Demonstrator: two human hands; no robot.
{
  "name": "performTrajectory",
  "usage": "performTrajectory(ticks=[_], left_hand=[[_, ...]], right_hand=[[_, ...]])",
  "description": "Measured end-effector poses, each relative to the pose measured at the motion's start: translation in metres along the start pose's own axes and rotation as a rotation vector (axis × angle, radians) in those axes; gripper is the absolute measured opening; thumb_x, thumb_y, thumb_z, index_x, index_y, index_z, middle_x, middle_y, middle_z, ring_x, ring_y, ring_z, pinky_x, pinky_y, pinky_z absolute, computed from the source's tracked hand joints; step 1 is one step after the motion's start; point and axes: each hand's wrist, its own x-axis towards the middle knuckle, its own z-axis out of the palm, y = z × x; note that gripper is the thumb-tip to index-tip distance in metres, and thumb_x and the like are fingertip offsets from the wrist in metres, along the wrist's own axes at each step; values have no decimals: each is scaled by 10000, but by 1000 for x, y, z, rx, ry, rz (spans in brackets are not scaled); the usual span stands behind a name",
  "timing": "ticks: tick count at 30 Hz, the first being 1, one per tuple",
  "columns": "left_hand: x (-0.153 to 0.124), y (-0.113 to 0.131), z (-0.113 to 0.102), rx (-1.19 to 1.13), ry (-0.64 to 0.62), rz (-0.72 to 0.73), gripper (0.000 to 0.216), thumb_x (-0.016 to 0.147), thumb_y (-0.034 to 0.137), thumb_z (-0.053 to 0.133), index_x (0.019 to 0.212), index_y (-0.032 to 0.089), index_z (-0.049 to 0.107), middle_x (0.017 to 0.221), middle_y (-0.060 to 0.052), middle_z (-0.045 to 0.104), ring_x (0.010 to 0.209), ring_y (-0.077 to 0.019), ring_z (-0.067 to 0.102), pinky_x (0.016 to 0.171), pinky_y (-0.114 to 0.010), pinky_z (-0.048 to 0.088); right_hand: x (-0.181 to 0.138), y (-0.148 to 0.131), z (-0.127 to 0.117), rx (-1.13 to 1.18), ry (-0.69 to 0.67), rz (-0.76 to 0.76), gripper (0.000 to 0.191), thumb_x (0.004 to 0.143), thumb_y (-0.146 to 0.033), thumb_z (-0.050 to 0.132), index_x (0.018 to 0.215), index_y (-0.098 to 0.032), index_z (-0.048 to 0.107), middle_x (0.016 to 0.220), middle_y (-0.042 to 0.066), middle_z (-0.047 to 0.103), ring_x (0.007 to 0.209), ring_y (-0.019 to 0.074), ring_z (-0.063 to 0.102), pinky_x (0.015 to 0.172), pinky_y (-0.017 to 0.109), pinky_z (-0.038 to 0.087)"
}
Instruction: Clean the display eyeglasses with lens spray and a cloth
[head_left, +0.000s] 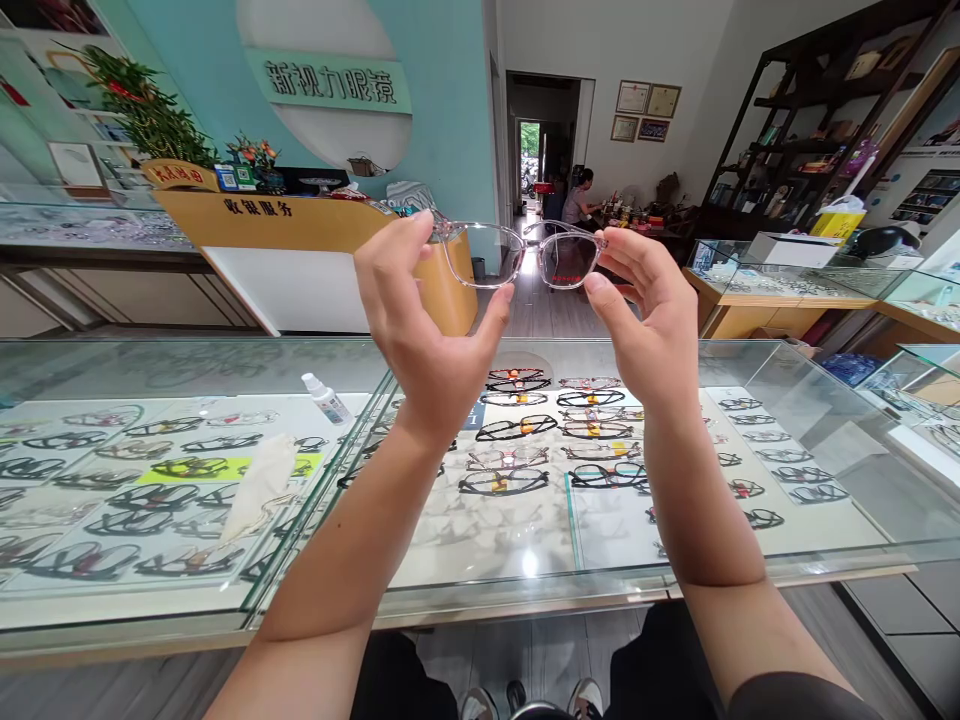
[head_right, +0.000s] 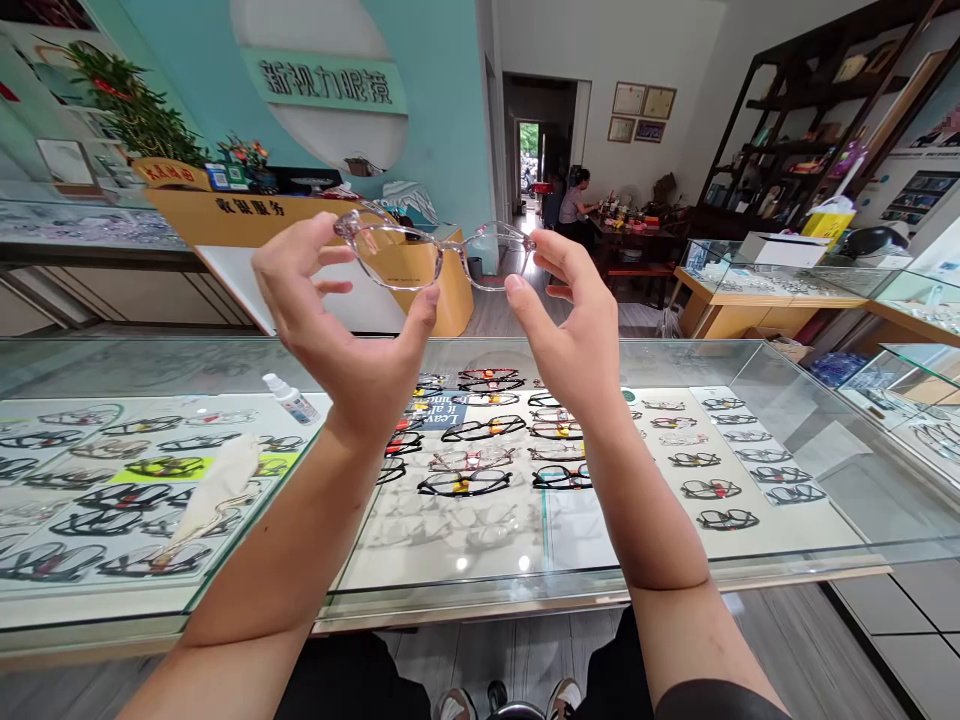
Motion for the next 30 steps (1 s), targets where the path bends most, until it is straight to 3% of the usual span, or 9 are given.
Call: performTrajectory(ticks=[6, 16, 21, 30], left_hand=[[-4, 5, -4, 37, 6, 8, 756, 921, 707, 752, 1531, 347, 488, 1626, -91, 552, 1638, -410, 400, 1208, -719, 514], [-7, 20, -6, 81, 10, 56, 682, 909, 615, 797, 1497, 360, 566, 1511, -106, 606, 1606, -398, 436, 1291, -740, 426], [-3, 12, -3, 52, 4, 39, 704, 915, 625, 781, 1521, 359, 540, 1539, -100, 592, 1580, -403, 458, 1215, -713, 491], [3, -20, 10, 56, 44, 2, 756, 893, 668, 822, 1505, 356, 507, 1462, -126, 650, 1325, -352, 666, 1022, -556, 612]], right_hand=[[7, 11, -1, 113, -52, 69, 473, 1060, -479, 596, 1509, -338, 636, 1499, 79, 720, 1430, 282, 689, 1150, 519, 630], [15, 29, 9, 448, -120, 370, 386, 977, -518, 689, 1292, -321, 789, 1353, 59, 829, 1273, 256, 782, 1046, 482, 654], [14, 31, 7, 394, -123, 354, 417, 994, -560, 672, 1325, -329, 779, 1372, 54, 815, 1287, 251, 768, 1049, 473, 647], [1, 10, 10, 165, -77, 134, 482, 1068, -495, 584, 1530, -376, 650, 1539, 61, 704, 1449, 287, 669, 1186, 566, 597]])
